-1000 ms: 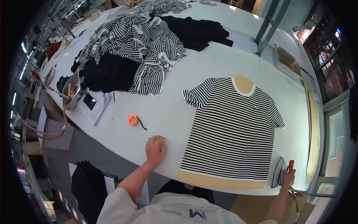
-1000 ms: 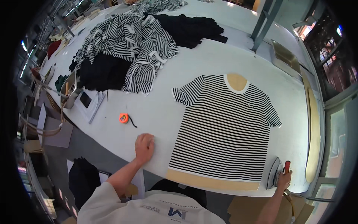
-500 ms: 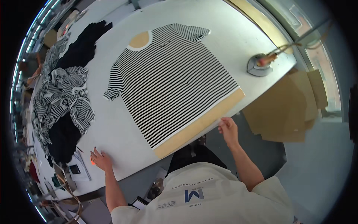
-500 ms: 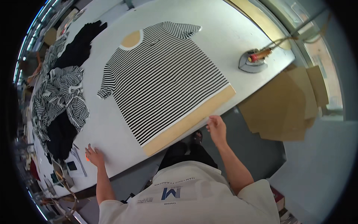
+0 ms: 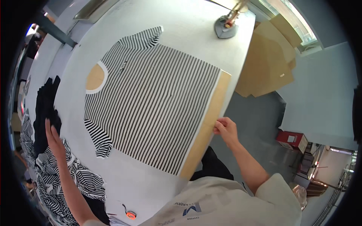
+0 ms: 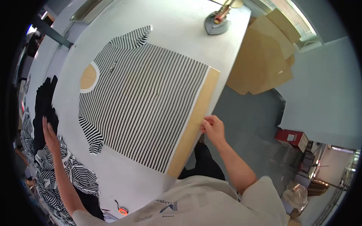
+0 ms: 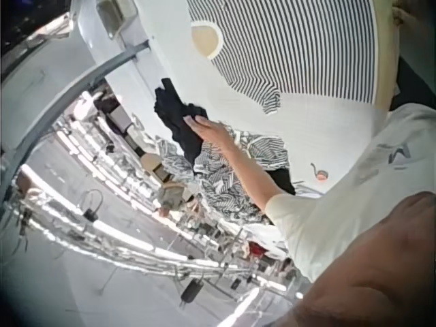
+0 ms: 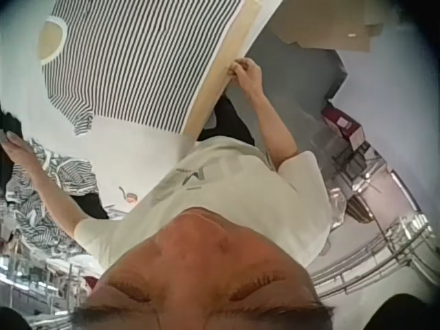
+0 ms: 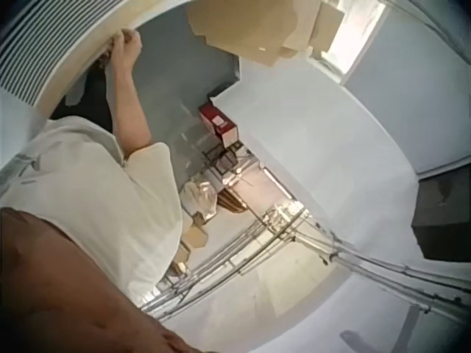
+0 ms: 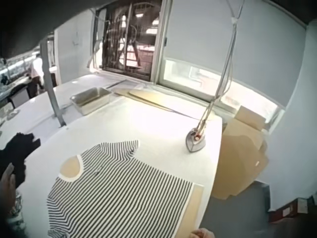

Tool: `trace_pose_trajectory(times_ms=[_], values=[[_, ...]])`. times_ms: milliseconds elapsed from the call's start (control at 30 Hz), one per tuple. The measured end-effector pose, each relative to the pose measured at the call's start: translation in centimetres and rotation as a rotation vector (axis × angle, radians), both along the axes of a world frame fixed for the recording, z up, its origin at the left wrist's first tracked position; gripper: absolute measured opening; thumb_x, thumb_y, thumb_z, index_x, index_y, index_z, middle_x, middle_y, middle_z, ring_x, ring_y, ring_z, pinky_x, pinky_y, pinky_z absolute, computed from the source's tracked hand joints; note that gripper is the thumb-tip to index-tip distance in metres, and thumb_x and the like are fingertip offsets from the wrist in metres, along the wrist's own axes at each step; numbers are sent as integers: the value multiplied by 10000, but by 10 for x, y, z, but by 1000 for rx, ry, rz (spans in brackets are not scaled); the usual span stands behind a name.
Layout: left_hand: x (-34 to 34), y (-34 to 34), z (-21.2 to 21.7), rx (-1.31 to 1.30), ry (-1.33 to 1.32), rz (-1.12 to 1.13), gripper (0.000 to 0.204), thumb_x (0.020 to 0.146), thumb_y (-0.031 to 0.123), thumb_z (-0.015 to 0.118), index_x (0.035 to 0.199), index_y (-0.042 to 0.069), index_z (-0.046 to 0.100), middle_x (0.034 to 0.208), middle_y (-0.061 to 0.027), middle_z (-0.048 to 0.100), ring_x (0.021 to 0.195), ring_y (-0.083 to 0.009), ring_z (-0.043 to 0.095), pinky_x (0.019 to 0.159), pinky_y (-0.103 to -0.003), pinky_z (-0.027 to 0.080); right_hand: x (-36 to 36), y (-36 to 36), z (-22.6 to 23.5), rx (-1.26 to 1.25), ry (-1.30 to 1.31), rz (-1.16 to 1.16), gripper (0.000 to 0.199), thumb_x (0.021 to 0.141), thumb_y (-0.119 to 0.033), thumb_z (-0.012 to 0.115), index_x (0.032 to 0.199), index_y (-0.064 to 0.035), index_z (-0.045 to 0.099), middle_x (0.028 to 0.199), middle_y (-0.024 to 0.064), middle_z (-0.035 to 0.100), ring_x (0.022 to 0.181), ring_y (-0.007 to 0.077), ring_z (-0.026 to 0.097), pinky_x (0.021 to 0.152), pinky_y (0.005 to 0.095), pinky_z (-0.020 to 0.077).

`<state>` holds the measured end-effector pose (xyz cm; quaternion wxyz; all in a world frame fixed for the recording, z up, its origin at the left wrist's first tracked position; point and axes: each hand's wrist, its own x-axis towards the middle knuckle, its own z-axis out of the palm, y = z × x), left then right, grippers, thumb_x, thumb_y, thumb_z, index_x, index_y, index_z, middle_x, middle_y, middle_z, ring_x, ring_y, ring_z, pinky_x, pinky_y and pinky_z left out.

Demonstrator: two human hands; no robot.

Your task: The recorder irons a striped t-shirt, measures it with a tape, and uses a cardboard template for alignment on a production table.

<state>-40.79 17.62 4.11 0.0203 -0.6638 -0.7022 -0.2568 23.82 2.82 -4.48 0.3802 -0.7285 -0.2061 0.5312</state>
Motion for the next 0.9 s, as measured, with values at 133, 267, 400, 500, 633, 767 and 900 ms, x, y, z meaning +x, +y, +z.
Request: trace_pose_trajectory(times_ms=[133,267,400,500,633,767,900], values=[[89,136,-36,1,-91,-153,447,1091,254,413,1457,3,469,1464,-154,536,1317,-296,535,1099,-339,404,-16,-1,14,-55,-193,-95,157,938,-67,633,1027,61,647,839,100,657,708,129,623,664,241,554],[129,228,-98,-80,-207,-452,477,1077,338,426,1451,49,493,1462,-129,547,1309,-320,537,1090,-381,414,-26,-2,12,-46,-264,-156,154,944,-75,638,1026,55,650,829,100,662,703,133,628,663,248,556],[169,284,-128,-163,-162,-595,591,1074,498,351,1484,91,476,1515,-49,508,1404,-265,454,1162,-376,338,-36,-1,11,-96,-303,-173,157,952,-90,645,1019,53,651,833,98,665,707,139,637,664,256,558],[180,309,-139,-177,-110,-668,652,1059,562,304,1505,111,454,1541,-19,476,1445,-239,395,1196,-379,280,-44,4,14,-124,-357,-183,163,955,-105,650,1014,47,651,836,99,668,710,143,643,666,260,559],[190,324,-151,-190,-10,-734,729,1038,642,243,1532,136,422,1574,17,431,1494,-210,318,1237,-384,202,-47,5,16,-174,-403,-193,175,962,-135,653,998,36,649,830,95,666,701,146,642,661,265,557],[186,328,-162,-191,93,-719,778,1019,688,204,1548,152,395,1595,36,396,1519,-196,263,1257,-395,143,-49,6,13,-224,-424,-194,198,977,-176,643,962,21,645,803,83,649,665,140,621,637,267,546],[187,328,-161,-200,129,-707,766,1024,682,159,1564,177,358,1603,56,377,1532,-185,219,1268,-389,96,-42,8,9,-221,-466,-217,262,1006,-248,600,931,3,623,784,64,612,651,126,569,622,264,505]])
